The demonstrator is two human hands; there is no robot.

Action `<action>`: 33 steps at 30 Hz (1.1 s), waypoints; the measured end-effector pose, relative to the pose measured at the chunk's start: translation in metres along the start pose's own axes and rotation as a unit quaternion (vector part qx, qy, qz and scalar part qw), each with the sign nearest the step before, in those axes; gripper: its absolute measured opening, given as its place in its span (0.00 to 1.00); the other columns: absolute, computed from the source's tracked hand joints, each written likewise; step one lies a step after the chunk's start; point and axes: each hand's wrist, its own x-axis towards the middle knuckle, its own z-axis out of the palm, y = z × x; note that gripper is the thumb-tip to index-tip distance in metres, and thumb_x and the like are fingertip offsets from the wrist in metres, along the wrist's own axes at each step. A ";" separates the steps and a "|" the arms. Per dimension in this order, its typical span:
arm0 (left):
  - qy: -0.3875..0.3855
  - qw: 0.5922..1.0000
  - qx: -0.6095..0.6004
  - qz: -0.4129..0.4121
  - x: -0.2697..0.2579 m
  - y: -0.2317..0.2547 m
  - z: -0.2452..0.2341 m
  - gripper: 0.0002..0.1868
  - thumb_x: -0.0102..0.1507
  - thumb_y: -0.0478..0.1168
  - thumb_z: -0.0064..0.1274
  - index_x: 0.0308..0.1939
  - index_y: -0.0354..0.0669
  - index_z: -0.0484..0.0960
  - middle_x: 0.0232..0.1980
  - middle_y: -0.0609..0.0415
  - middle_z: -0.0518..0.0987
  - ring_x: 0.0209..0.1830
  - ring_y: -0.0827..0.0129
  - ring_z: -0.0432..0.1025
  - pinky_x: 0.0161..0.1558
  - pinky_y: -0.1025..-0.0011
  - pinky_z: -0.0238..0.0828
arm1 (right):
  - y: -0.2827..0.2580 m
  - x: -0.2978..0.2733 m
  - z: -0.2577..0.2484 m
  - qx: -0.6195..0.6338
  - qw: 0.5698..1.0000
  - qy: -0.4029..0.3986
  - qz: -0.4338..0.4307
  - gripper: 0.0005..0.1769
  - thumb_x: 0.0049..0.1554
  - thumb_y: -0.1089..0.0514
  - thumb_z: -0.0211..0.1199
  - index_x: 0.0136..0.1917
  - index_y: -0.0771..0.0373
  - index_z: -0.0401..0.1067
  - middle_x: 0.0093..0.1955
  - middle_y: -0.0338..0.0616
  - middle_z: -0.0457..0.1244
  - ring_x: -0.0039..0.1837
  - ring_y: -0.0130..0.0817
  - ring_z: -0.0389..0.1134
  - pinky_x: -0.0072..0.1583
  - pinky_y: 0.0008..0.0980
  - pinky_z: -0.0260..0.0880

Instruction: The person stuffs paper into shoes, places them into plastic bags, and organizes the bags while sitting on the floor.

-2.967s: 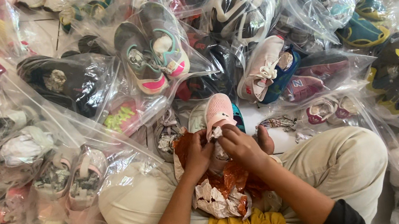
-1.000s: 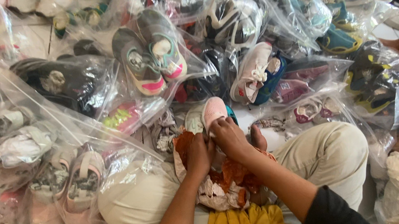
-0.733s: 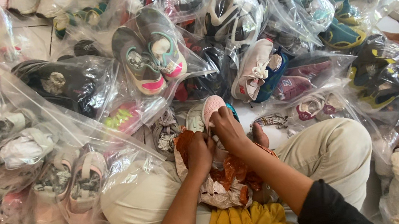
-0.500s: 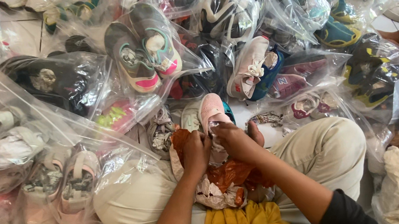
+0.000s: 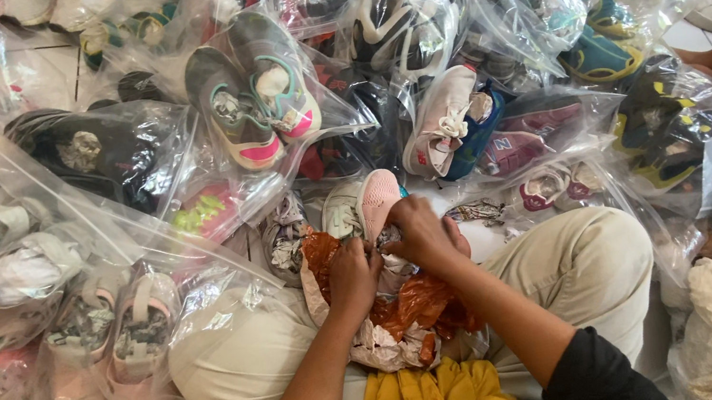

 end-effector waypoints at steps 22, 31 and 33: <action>-0.083 0.944 -0.257 -0.191 0.002 0.007 -0.021 0.29 0.64 0.45 0.60 0.61 0.31 0.66 0.56 0.31 0.73 0.62 0.38 0.69 0.61 0.52 0.67 | -0.114 -0.036 -0.099 0.577 0.759 -0.012 0.301 0.50 0.59 0.50 0.61 0.86 0.59 0.41 0.75 0.71 0.54 0.74 0.62 0.61 0.67 0.52 0.65; -0.058 0.950 -0.233 -0.198 0.015 -0.006 -0.021 0.25 0.66 0.35 0.48 0.65 0.27 0.67 0.59 0.22 0.74 0.62 0.30 0.70 0.60 0.46 0.69 | -0.009 -0.012 0.020 0.636 0.720 0.010 0.278 0.43 0.52 0.60 0.78 0.74 0.63 0.57 0.56 0.48 0.56 0.50 0.39 0.65 0.39 0.36 0.78; -0.063 0.949 -0.214 -0.223 0.015 -0.005 -0.022 0.25 0.66 0.40 0.47 0.67 0.36 0.68 0.64 0.31 0.74 0.66 0.40 0.69 0.65 0.52 0.67 | 0.002 0.003 0.037 0.579 0.773 0.021 0.260 0.43 0.51 0.57 0.80 0.72 0.67 0.60 0.53 0.50 0.57 0.50 0.36 0.64 0.38 0.37 0.75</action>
